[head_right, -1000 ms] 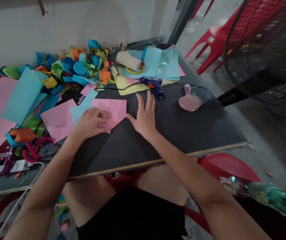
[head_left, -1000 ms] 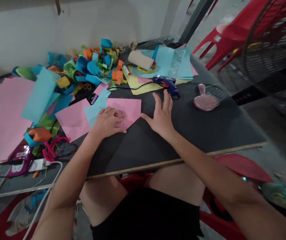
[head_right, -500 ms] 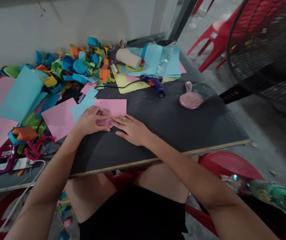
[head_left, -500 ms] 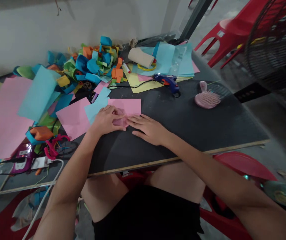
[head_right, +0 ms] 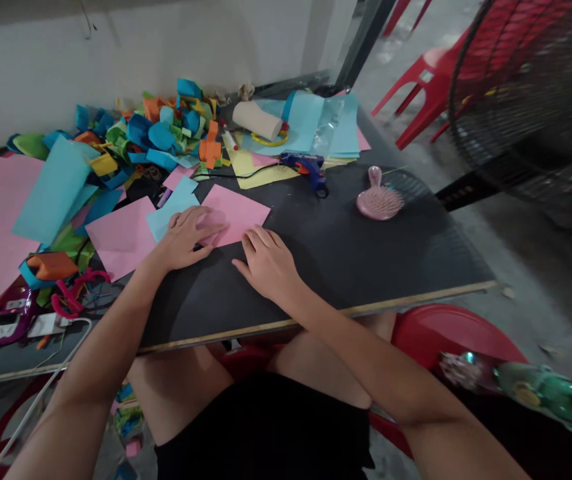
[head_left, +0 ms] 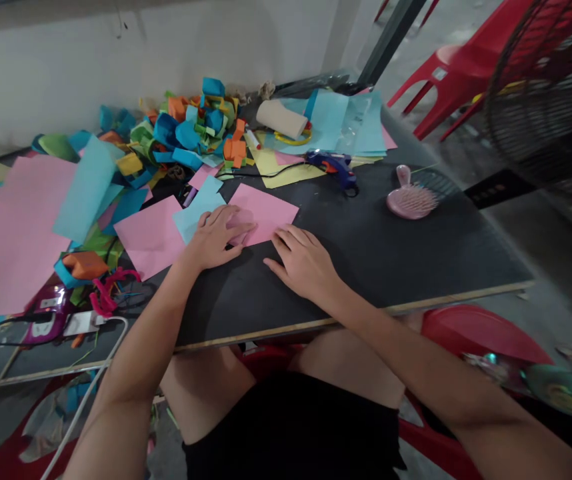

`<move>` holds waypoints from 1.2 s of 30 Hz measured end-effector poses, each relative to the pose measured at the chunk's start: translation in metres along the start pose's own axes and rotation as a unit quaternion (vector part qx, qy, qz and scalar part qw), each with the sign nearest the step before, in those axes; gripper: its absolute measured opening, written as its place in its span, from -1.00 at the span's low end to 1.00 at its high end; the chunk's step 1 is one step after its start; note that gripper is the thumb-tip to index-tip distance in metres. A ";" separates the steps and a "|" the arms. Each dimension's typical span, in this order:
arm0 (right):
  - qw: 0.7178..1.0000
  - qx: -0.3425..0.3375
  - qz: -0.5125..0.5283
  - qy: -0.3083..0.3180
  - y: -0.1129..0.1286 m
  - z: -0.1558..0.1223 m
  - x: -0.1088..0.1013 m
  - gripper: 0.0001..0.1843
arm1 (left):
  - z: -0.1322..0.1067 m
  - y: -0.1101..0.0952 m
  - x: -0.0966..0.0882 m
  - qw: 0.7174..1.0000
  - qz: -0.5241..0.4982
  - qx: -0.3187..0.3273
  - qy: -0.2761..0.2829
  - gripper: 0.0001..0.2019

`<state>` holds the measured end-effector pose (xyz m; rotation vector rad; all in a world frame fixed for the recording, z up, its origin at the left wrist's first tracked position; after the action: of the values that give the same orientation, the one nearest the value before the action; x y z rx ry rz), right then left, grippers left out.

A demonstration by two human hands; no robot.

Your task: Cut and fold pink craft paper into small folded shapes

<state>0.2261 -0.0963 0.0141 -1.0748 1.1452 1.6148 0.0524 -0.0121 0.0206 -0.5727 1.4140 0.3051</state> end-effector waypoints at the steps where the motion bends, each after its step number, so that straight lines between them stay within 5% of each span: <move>1: 1.000 -0.001 0.004 -0.004 0.000 0.003 -0.001 -0.51 | 0.001 -0.001 0.000 1.000 0.001 -0.008 -0.002 -0.49; 9: 0.991 0.049 0.120 -0.027 -0.029 0.044 0.003 -0.81 | 0.003 0.007 0.008 0.995 -0.006 -0.095 -0.023 -0.49; 14: 0.980 0.143 0.111 -0.083 -0.016 0.055 0.011 -0.24 | 0.004 0.007 0.008 0.993 -0.012 -0.118 -0.009 -0.47; 19: 0.982 0.152 0.066 -0.096 -0.004 0.050 0.012 0.06 | 0.004 0.006 0.007 0.991 -0.018 -0.129 -0.004 -0.46; 36: 0.953 0.235 0.102 -0.160 -0.059 0.045 0.024 0.33 | 0.004 0.008 0.008 0.991 -0.027 -0.127 0.004 -0.46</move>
<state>0.2683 -0.0366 -0.0128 -0.3821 1.3551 1.4911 0.0532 -0.0042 0.0120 -0.8201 1.3743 0.4446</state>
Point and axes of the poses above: each hand's wrist, its own z-axis towards the middle knuckle, its own x-axis out of the palm, y = z × x, the point moved 4 cm from there along z, towards the middle knuckle, and after that the axes turned 10 degrees about x, right-handed, at the moved point
